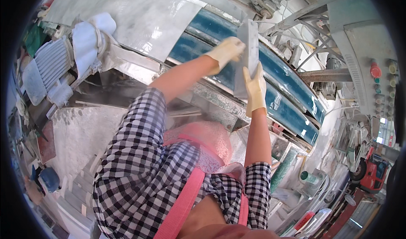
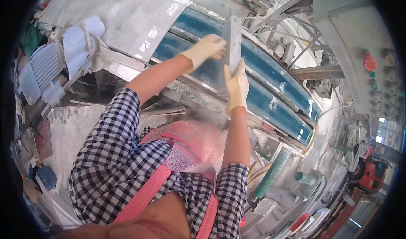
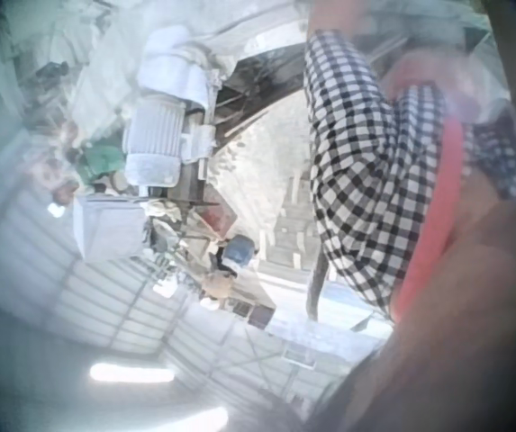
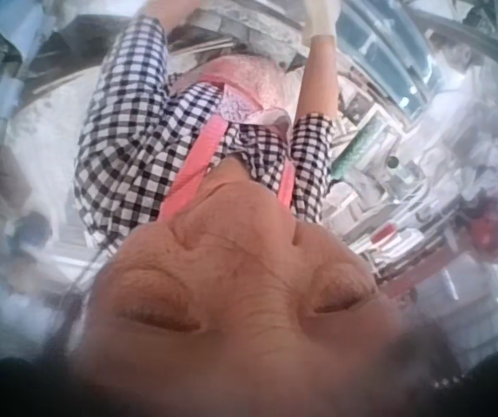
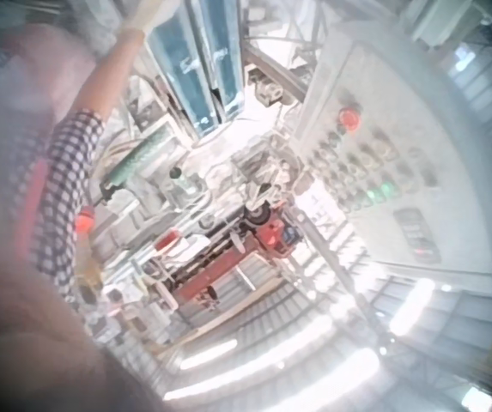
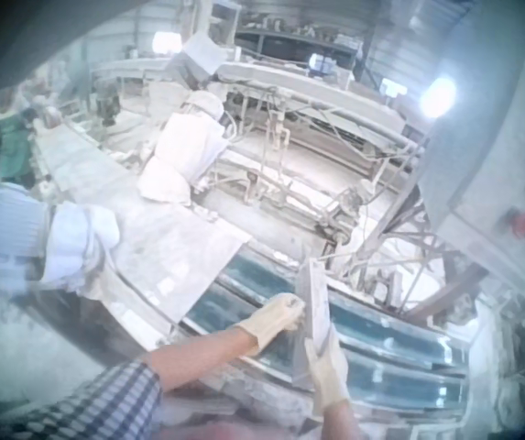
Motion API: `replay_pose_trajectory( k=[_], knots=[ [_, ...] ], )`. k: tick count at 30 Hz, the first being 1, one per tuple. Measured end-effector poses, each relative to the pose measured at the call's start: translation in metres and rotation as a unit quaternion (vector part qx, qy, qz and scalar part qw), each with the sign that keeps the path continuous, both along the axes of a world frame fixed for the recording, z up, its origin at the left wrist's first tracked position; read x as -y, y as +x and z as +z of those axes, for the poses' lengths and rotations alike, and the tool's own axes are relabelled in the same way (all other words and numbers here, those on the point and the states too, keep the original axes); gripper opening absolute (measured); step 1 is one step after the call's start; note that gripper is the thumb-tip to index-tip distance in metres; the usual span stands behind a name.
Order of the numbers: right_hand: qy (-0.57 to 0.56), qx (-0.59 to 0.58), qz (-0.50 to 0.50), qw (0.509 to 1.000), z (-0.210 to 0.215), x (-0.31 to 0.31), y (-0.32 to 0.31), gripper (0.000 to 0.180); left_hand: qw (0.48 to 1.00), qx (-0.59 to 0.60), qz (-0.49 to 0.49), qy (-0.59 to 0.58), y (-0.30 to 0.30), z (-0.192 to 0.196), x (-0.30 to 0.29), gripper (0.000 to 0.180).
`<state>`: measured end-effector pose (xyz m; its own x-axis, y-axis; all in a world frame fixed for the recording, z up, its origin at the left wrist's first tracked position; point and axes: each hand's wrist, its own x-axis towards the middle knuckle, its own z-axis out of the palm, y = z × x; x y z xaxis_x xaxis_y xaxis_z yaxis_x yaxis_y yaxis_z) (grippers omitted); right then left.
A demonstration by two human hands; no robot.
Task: The person picks up white rectangular plates from a stack, places them on a conveyor belt, and then stacks them again. The person repeats this cycle multiple times, handling the plates with gloved hands.
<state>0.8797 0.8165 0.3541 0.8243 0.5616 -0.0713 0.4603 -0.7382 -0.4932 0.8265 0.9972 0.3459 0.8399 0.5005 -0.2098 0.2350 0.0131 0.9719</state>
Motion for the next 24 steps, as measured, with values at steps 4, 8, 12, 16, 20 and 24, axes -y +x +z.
replay_pose_trajectory(
  k=[4, 8, 12, 16, 20, 24],
  knots=[
    [-0.006, 0.030, -0.005, 1.000, 0.001, 0.000, -0.001, 0.076, 0.833, -0.194, 0.028, 0.517, -0.055, -0.008, -0.089, 0.045],
    [-0.028, 0.027, -0.017, 0.999, 0.004, -0.001, -0.005, 0.076, 0.707, -0.357, 0.108, 0.601, -0.079, -0.031, -0.144, 0.075],
    [-0.059, 0.030, -0.017, 0.998, 0.008, -0.005, -0.011, 0.077, 0.768, -0.466, 0.064, 0.435, -0.057, -0.030, -0.160, 0.084],
    [-0.051, 0.049, -0.015, 0.997, 0.008, -0.005, -0.014, 0.077, 0.746, -0.507, 0.079, 0.424, -0.039, -0.022, -0.148, 0.065],
    [-0.039, 0.050, -0.009, 0.998, 0.006, -0.002, -0.011, 0.076, 0.809, -0.428, 0.012, 0.403, -0.051, -0.001, -0.149, 0.050],
    [-0.020, 0.019, -0.005, 1.000, 0.004, 0.000, -0.006, 0.077, 0.921, -0.228, 0.041, 0.314, -0.082, 0.035, -0.171, 0.041]
  ],
)
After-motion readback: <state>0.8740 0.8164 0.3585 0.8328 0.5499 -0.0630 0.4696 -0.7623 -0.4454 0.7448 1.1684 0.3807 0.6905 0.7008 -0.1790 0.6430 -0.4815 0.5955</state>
